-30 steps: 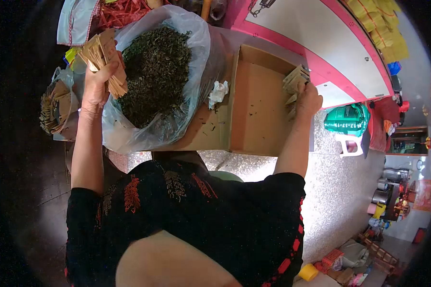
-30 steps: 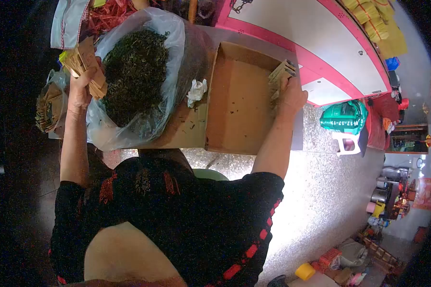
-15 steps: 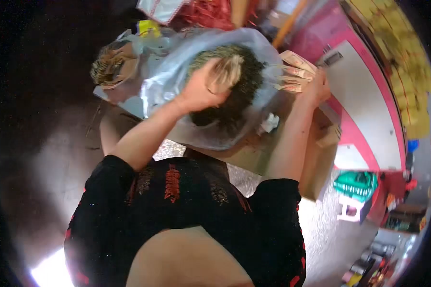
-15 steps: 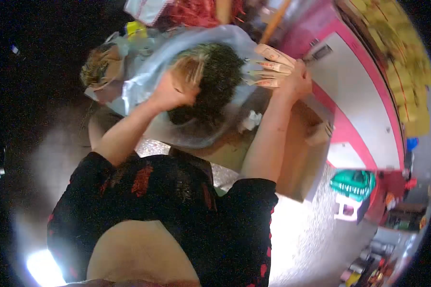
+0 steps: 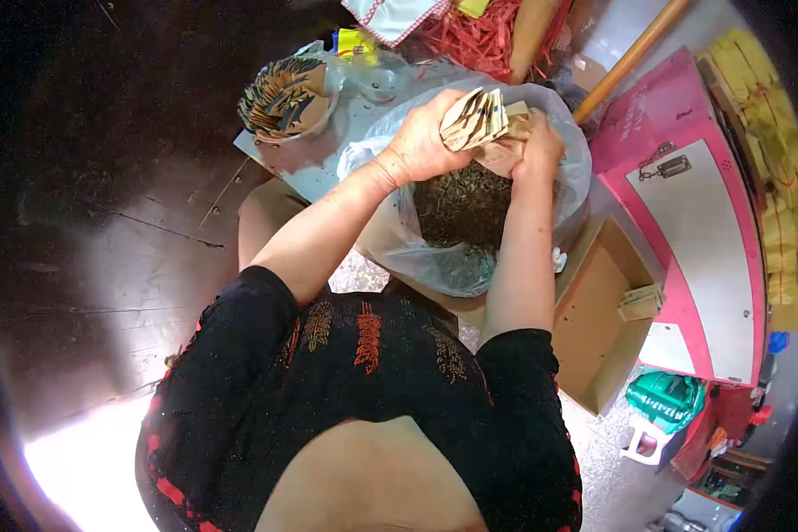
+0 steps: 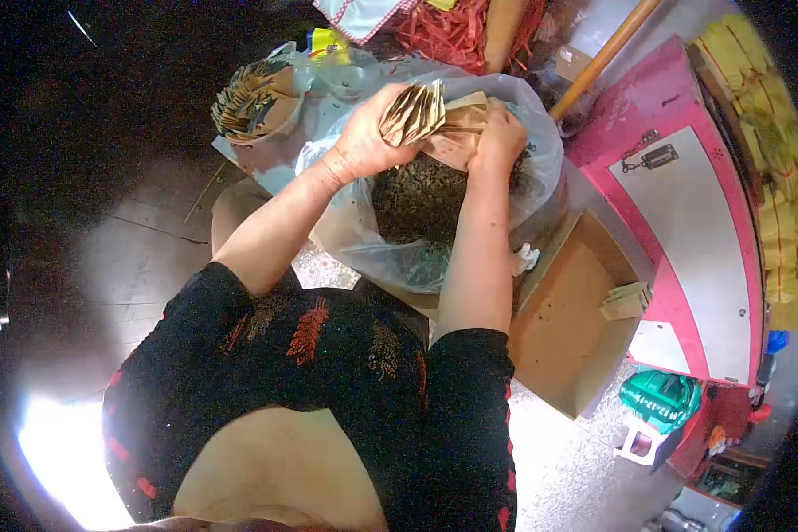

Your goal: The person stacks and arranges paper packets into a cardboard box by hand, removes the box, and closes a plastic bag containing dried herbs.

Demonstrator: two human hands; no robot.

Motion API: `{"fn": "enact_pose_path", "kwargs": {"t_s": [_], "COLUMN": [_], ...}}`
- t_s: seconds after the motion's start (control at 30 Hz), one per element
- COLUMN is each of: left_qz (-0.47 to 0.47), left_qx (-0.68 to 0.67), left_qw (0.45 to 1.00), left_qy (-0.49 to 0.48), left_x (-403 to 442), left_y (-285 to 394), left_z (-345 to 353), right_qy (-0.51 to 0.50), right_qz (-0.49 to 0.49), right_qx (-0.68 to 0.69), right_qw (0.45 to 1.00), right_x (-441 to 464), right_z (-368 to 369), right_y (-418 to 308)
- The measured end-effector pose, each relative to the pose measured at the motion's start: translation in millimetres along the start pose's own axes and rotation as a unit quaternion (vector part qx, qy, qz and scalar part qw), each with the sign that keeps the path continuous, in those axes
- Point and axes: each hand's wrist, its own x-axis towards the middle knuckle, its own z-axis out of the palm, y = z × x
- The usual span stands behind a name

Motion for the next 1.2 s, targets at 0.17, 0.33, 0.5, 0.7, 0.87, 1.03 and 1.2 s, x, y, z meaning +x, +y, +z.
{"fn": "enact_pose_path", "kwargs": {"t_s": [0.17, 0.33, 0.5, 0.7, 0.87, 1.03, 1.2], "left_qz": [-0.008, -0.033, -0.008, 0.02, -0.007, 0.018, 0.013], "left_qx": [0.03, 0.026, 0.033, 0.031, 0.057, 0.05, -0.012], "left_qw": [1.0, 0.999, 0.999, 0.999, 0.998, 0.998, 0.998], "left_qy": [0.006, -0.023, -0.008, -0.016, -0.039, -0.029, 0.054], "left_x": [16, 25, 28, 30, 30, 26, 31], "left_y": [-6, -10, -3, -8, -10, -11, -15], "left_z": [4, 5, 6, 4, 8, 6, -15], "right_qy": [-0.007, -0.008, -0.152, -0.392, -0.351, -0.248, -0.306], "right_qz": [-0.136, -0.342, -0.477, -0.29, -0.459, -0.454, -0.238], "right_qx": [-0.361, -0.514, -0.371, -0.277, -0.465, -0.447, -0.188], "right_qw": [0.923, 0.787, 0.782, 0.828, 0.671, 0.73, 0.902], "right_x": [11, 14, 13, 8, -18, -6, 6], "right_z": [-11, -17, -12, -25, -11, -7, -7], "right_y": [0, -1, -6, -10, -11, 2, -12]}}
